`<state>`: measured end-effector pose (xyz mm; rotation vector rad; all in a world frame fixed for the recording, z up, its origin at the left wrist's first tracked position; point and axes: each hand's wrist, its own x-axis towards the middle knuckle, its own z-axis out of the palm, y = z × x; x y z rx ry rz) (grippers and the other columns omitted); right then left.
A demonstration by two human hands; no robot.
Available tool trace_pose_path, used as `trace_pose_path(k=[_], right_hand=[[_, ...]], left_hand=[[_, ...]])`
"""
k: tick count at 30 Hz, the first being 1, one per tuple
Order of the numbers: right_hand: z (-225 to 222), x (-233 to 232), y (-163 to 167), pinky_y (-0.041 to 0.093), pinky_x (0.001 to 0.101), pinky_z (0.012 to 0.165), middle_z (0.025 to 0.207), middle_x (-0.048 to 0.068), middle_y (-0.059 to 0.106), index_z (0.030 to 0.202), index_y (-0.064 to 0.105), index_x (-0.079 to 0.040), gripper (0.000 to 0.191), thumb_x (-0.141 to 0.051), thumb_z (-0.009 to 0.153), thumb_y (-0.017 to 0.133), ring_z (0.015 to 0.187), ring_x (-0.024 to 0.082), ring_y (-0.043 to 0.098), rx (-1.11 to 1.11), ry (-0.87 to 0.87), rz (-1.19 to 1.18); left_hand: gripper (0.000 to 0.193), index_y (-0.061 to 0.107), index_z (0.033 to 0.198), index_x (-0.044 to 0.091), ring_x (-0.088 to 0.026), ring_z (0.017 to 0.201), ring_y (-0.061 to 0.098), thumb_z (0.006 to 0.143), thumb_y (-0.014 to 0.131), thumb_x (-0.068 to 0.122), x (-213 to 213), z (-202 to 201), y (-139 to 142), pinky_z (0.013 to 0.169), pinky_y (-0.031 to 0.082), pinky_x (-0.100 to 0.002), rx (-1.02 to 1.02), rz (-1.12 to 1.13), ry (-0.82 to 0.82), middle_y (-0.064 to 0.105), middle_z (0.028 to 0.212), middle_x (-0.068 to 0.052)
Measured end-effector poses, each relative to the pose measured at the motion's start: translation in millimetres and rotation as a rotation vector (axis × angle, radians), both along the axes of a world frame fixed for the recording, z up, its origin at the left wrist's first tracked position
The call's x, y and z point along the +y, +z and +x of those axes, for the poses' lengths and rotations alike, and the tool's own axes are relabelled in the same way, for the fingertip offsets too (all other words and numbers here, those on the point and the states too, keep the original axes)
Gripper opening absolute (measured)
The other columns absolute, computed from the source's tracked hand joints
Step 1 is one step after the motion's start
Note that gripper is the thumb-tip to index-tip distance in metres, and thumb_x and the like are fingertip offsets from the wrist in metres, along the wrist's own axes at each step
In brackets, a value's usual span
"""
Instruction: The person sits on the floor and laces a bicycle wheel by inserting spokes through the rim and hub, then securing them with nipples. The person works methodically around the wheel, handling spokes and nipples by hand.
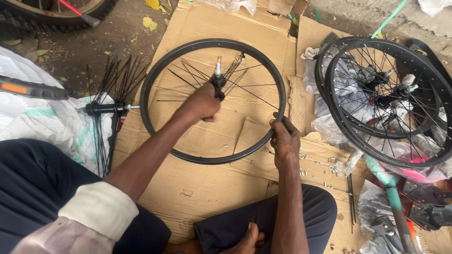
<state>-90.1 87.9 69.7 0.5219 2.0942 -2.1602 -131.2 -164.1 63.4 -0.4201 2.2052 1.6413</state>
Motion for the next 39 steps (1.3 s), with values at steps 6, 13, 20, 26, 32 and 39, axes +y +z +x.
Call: trace_pose_path(k=[6, 13, 20, 26, 32, 39], right_hand=[[-0.6, -0.1, 0.9, 0.029, 0.0218, 0.043, 0.069, -0.002, 0.052, 0.118, 0.069, 0.003, 0.036, -0.010, 0.084, 0.068, 0.050, 0.005, 0.039, 0.034, 0.017, -0.021], [0.0, 1.6, -0.4, 0.029, 0.0209, 0.044, 0.069, -0.001, 0.054, 0.119, 0.068, 0.003, 0.036, -0.010, 0.085, 0.067, 0.050, 0.004, 0.041, 0.042, 0.024, -0.013], [0.7, 0.0, 2.3, 0.029, 0.0210, 0.043, 0.070, -0.002, 0.052, 0.120, 0.068, 0.004, 0.037, -0.009, 0.085, 0.067, 0.050, 0.004, 0.040, 0.030, 0.012, -0.025], [2.3, 1.1, 2.8, 0.028, 0.0212, 0.041, 0.068, -0.003, 0.051, 0.122, 0.067, 0.002, 0.038, -0.008, 0.085, 0.066, 0.049, 0.004, 0.039, 0.035, 0.020, -0.005], [0.0, 3.3, -1.2, 0.030, 0.0206, 0.042, 0.067, -0.002, 0.052, 0.121, 0.067, 0.005, 0.038, -0.008, 0.086, 0.067, 0.048, 0.004, 0.039, 0.034, 0.009, -0.038], [-1.0, 3.3, -3.8, 0.030, 0.0199, 0.041, 0.068, -0.002, 0.053, 0.120, 0.067, 0.005, 0.037, -0.008, 0.086, 0.067, 0.047, 0.003, 0.040, 0.036, 0.010, -0.034]], left_hand=[[0.016, 0.065, 0.103, -0.005, -0.012, 0.059, 0.068, 0.096, 0.059, 0.009, 6.8, 17.9, 19.3, 0.047, 0.057, -0.023, -0.282, 1.036, 0.412, 0.073, 0.072, -0.008], [0.035, 0.036, 0.132, -0.008, -0.041, 0.086, 0.078, 0.105, 0.051, 0.008, 16.7, 16.9, 16.8, 0.043, 0.058, -0.019, -0.288, 1.032, 0.430, 0.059, 0.088, -0.025], [0.027, 0.057, 0.121, -0.001, -0.027, 0.081, 0.078, 0.104, 0.051, 0.020, 25.7, 16.7, -3.3, 0.040, 0.052, -0.018, -0.133, 0.884, 0.545, 0.066, 0.095, -0.011], [0.017, 0.066, 0.102, 0.001, -0.013, 0.063, 0.066, 0.100, 0.062, 0.018, 21.3, 25.9, -25.8, 0.047, 0.056, -0.021, -0.031, 0.745, 0.504, 0.069, 0.084, -0.005], [0.017, 0.066, 0.107, -0.006, -0.011, 0.062, 0.062, 0.095, 0.055, -0.002, -9.9, 37.2, -31.3, 0.052, 0.056, -0.018, -0.058, 1.274, 0.449, 0.070, 0.087, -0.013], [0.040, 0.060, 0.126, -0.022, -0.019, 0.068, 0.067, 0.087, 0.055, -0.015, 9.9, 54.6, -2.6, 0.057, 0.060, -0.021, 0.026, 2.023, 0.346, 0.069, 0.101, -0.026]])
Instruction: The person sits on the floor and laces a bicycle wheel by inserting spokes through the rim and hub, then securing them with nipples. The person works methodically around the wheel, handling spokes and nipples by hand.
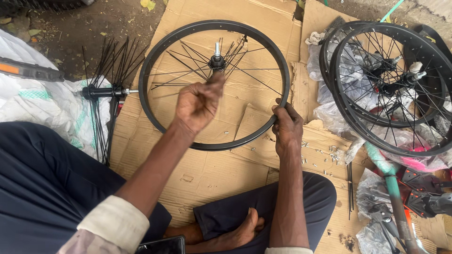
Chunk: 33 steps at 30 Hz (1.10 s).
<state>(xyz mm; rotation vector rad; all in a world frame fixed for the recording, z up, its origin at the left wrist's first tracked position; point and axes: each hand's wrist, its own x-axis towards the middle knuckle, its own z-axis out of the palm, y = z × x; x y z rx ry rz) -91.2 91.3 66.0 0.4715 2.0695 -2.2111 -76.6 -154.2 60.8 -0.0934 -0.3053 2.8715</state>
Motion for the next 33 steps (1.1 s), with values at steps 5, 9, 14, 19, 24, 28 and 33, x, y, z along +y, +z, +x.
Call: trace_pose_path(k=[5, 9, 14, 19, 24, 28, 33], right_hand=[[0.6, -0.3, 2.2, 0.030, 0.0196, 0.040, 0.067, -0.003, 0.053, 0.119, 0.068, 0.004, 0.036, -0.008, 0.086, 0.067, 0.047, 0.003, 0.040, 0.018, 0.000, -0.029], [1.8, -1.7, 4.8, 0.027, 0.0198, 0.039, 0.064, -0.004, 0.050, 0.118, 0.068, 0.004, 0.034, -0.010, 0.086, 0.069, 0.045, 0.003, 0.038, 0.042, 0.003, -0.063], [3.1, -2.1, 5.4, 0.028, 0.0208, 0.040, 0.063, -0.005, 0.048, 0.116, 0.068, 0.004, 0.034, -0.016, 0.089, 0.070, 0.047, 0.004, 0.040, 0.044, -0.005, -0.034], [4.3, -0.7, 3.7, 0.031, 0.0225, 0.044, 0.065, -0.004, 0.044, 0.111, 0.068, 0.002, 0.031, -0.023, 0.093, 0.071, 0.052, 0.005, 0.040, 0.027, -0.001, -0.116], [0.0, 10.4, -6.5, 0.040, 0.0278, 0.050, 0.075, 0.002, 0.052, 0.111, 0.065, -0.002, 0.037, -0.035, 0.096, 0.061, 0.059, 0.012, 0.044, -0.014, -0.068, -0.314], [-5.2, 31.4, -29.4, 0.051, 0.0290, 0.072, 0.101, 0.011, 0.061, 0.125, 0.058, 0.006, 0.031, -0.012, 0.100, 0.061, 0.083, 0.017, 0.056, 0.020, -0.133, -0.541], [-2.7, 53.7, -58.7, 0.059, 0.0366, 0.090, 0.114, 0.026, 0.064, 0.127, 0.050, 0.009, 0.033, 0.010, 0.095, 0.045, 0.099, 0.028, 0.067, 0.032, -0.157, -0.578]], left_hand=[[0.051, 0.036, 0.136, -0.009, -0.018, 0.078, 0.065, 0.088, 0.054, -0.009, 42.3, -11.0, 0.2, 0.067, 0.062, -0.025, -0.250, -0.764, -0.073, 0.060, 0.094, -0.017], [0.052, 0.031, 0.132, -0.011, -0.017, 0.106, 0.055, 0.115, 0.061, 0.028, 90.9, -31.0, -21.5, 0.093, 0.045, -0.032, -0.042, -1.650, 0.034, 0.055, 0.106, -0.014], [0.051, 0.033, 0.133, -0.001, -0.017, 0.079, 0.063, 0.108, 0.035, 0.044, 108.3, -26.7, -25.8, 0.059, 0.059, -0.031, -0.054, -1.604, -0.330, 0.061, 0.101, -0.012], [0.041, 0.042, 0.123, -0.004, -0.026, 0.068, 0.076, 0.105, 0.044, 0.033, 111.1, -12.9, -5.6, 0.051, 0.068, -0.032, 0.022, -1.319, -0.325, 0.069, 0.099, -0.023], [0.030, 0.050, 0.111, -0.006, -0.028, 0.061, 0.076, 0.103, 0.054, 0.022, 118.0, -2.7, -0.6, 0.047, 0.065, -0.037, -0.115, -1.138, -0.177, 0.072, 0.094, -0.024], [0.025, 0.040, 0.113, 0.004, -0.029, 0.062, 0.072, 0.099, 0.059, 0.014, 128.4, -10.3, -0.7, 0.048, 0.064, -0.040, -0.235, -1.056, -0.068, 0.069, 0.090, -0.024], [0.030, 0.035, 0.115, 0.005, -0.030, 0.064, 0.073, 0.098, 0.059, 0.006, 135.9, -20.7, -4.3, 0.052, 0.068, -0.040, -0.246, -0.973, -0.009, 0.067, 0.094, -0.024]])
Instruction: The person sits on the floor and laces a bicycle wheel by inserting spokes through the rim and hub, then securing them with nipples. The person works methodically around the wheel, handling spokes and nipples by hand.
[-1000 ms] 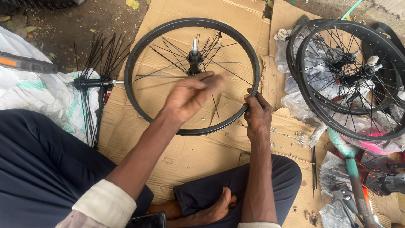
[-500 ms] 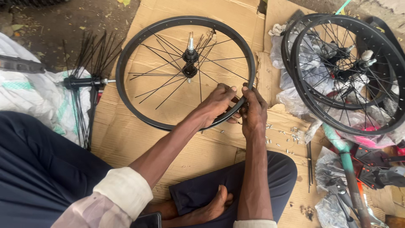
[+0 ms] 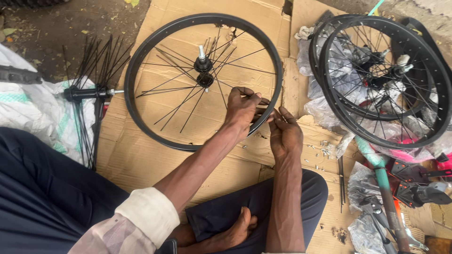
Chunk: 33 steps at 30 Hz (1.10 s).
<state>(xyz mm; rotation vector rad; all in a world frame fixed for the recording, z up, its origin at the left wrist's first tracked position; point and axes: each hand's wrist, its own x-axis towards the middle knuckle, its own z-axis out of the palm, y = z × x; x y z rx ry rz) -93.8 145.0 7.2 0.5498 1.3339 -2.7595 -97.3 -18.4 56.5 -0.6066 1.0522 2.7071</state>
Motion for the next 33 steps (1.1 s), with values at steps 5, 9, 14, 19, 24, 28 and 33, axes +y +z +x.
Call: trace_pose_path(k=[5, 9, 14, 19, 24, 28, 33], right_hand=[[3.6, -8.0, -4.8, 0.062, 0.0363, 0.082, 0.106, 0.024, 0.070, 0.120, 0.052, 0.006, 0.020, -0.002, 0.102, 0.053, 0.088, 0.025, 0.070, 0.041, -0.108, 0.141], [10.4, -17.2, 7.7, 0.062, 0.0339, 0.074, 0.093, 0.017, 0.071, 0.111, 0.056, 0.004, 0.015, -0.007, 0.103, 0.062, 0.076, 0.021, 0.069, 0.112, -0.068, 0.290], [15.7, -25.1, 22.9, 0.061, 0.0312, 0.066, 0.081, 0.011, 0.071, 0.101, 0.066, 0.002, 0.014, -0.012, 0.098, 0.068, 0.067, 0.018, 0.068, 0.150, -0.008, 0.375], [18.9, -28.6, 28.4, 0.048, 0.0264, 0.064, 0.080, 0.009, 0.071, 0.106, 0.067, -0.003, 0.014, -0.014, 0.098, 0.072, 0.068, 0.015, 0.064, 0.066, -0.035, 0.420], [17.1, -27.2, 29.0, 0.056, 0.0266, 0.075, 0.090, 0.009, 0.073, 0.106, 0.071, -0.002, 0.016, -0.015, 0.096, 0.070, 0.079, 0.014, 0.068, 0.115, -0.008, 0.312], [18.6, -26.9, 29.5, 0.059, 0.0273, 0.077, 0.094, 0.010, 0.073, 0.101, 0.069, -0.004, 0.012, -0.013, 0.093, 0.070, 0.083, 0.015, 0.071, 0.107, -0.039, 0.303], [20.5, -31.8, 34.7, 0.055, 0.0267, 0.077, 0.094, 0.007, 0.071, 0.104, 0.071, -0.002, 0.010, -0.006, 0.095, 0.073, 0.082, 0.012, 0.065, 0.177, -0.003, 0.323]], left_hand=[[0.030, 0.038, 0.110, 0.000, -0.033, 0.062, 0.072, 0.095, 0.064, 0.003, -3.1, -3.1, -3.6, 0.050, 0.067, -0.044, 0.027, 0.077, -0.015, 0.064, 0.095, -0.023], [0.028, 0.044, 0.107, -0.003, -0.032, 0.062, 0.074, 0.094, 0.067, 0.008, -6.7, -1.4, -2.4, 0.049, 0.067, -0.041, -0.022, 0.069, -0.056, 0.067, 0.090, -0.023], [0.031, 0.044, 0.106, -0.004, -0.031, 0.059, 0.072, 0.095, 0.067, 0.014, -3.9, -0.6, 2.4, 0.043, 0.064, -0.039, 0.035, -0.040, -0.033, 0.067, 0.087, -0.024], [0.030, 0.048, 0.104, -0.005, -0.032, 0.060, 0.075, 0.090, 0.072, 0.007, -10.7, -3.1, 4.5, 0.043, 0.065, -0.039, 0.005, -0.008, -0.088, 0.068, 0.086, -0.025], [0.029, 0.058, 0.105, -0.011, -0.028, 0.060, 0.074, 0.092, 0.074, 0.009, -16.5, 1.2, 4.8, 0.045, 0.065, -0.035, 0.046, -0.024, -0.164, 0.071, 0.085, -0.027], [0.026, 0.046, 0.106, -0.005, -0.029, 0.055, 0.071, 0.098, 0.060, 0.016, -7.7, -1.5, 8.2, 0.041, 0.064, -0.037, -0.023, -0.192, 0.044, 0.062, 0.094, -0.018], [0.032, 0.040, 0.105, -0.003, -0.032, 0.054, 0.070, 0.093, 0.066, 0.011, -11.2, -6.0, 3.5, 0.035, 0.059, -0.040, -0.022, -0.133, 0.079, 0.061, 0.094, -0.022]])
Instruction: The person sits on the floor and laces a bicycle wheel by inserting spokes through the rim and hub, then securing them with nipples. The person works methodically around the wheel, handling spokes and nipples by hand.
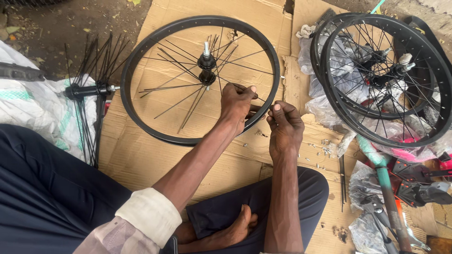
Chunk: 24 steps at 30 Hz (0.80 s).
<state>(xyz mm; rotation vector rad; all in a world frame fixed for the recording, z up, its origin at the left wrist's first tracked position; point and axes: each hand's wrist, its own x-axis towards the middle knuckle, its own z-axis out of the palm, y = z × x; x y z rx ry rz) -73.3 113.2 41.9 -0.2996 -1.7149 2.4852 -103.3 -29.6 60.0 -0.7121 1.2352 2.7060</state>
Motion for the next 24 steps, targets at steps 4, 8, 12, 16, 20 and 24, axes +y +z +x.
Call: trace_pose_path(k=[4, 8, 12, 16, 20, 24], right_hand=[[0.6, -2.5, 7.6, 0.054, 0.0262, 0.076, 0.090, 0.006, 0.071, 0.102, 0.073, -0.001, 0.009, 0.000, 0.093, 0.073, 0.078, 0.012, 0.062, 0.014, 0.028, 0.014], [1.3, -3.9, 13.2, 0.052, 0.0268, 0.073, 0.087, 0.007, 0.071, 0.100, 0.073, 0.001, 0.009, 0.000, 0.092, 0.071, 0.076, 0.013, 0.062, 0.003, 0.071, -0.003], [1.2, -5.9, 15.5, 0.051, 0.0265, 0.072, 0.085, 0.007, 0.071, 0.099, 0.074, 0.001, 0.008, -0.001, 0.092, 0.071, 0.074, 0.013, 0.061, -0.012, 0.075, 0.046], [0.9, -5.3, 18.2, 0.051, 0.0259, 0.070, 0.084, 0.007, 0.071, 0.097, 0.075, 0.001, 0.007, -0.001, 0.091, 0.072, 0.073, 0.013, 0.060, -0.035, 0.062, 0.112], [0.4, -8.5, 21.7, 0.047, 0.0250, 0.066, 0.080, 0.005, 0.067, 0.096, 0.071, -0.001, 0.003, -0.002, 0.094, 0.069, 0.071, 0.011, 0.057, 0.055, 0.096, 0.132], [-7.0, -21.0, 21.5, 0.035, 0.0259, 0.050, 0.069, 0.003, 0.056, 0.098, 0.065, -0.007, 0.005, -0.011, 0.098, 0.063, 0.057, 0.010, 0.047, 0.018, 0.034, 0.253]], left_hand=[[0.029, 0.046, 0.101, -0.006, -0.033, 0.055, 0.072, 0.093, 0.068, 0.010, -2.2, -2.3, -6.0, 0.035, 0.060, -0.041, 0.007, 0.018, -0.014, 0.062, 0.091, -0.020], [0.028, 0.048, 0.095, -0.008, -0.035, 0.056, 0.073, 0.091, 0.070, 0.008, -1.8, -1.2, -6.1, 0.037, 0.062, -0.041, 0.023, 0.025, 0.013, 0.063, 0.088, -0.023], [0.025, 0.051, 0.094, -0.008, -0.036, 0.058, 0.074, 0.090, 0.071, 0.007, -5.7, 1.6, -1.1, 0.039, 0.065, -0.040, -0.002, -0.001, -0.002, 0.065, 0.087, -0.026], [0.026, 0.050, 0.093, -0.006, -0.037, 0.060, 0.075, 0.088, 0.072, 0.005, -7.8, 2.9, 3.7, 0.039, 0.065, -0.040, -0.039, 0.001, -0.008, 0.066, 0.085, -0.027], [0.025, 0.052, 0.093, -0.006, -0.037, 0.060, 0.075, 0.088, 0.072, 0.006, -7.1, 4.9, 4.4, 0.039, 0.065, -0.039, -0.023, -0.009, -0.006, 0.067, 0.084, -0.027], [0.026, 0.051, 0.094, -0.005, -0.035, 0.060, 0.075, 0.088, 0.073, 0.007, -6.7, 5.3, 3.0, 0.039, 0.063, -0.040, -0.021, -0.016, -0.009, 0.066, 0.085, -0.026]])
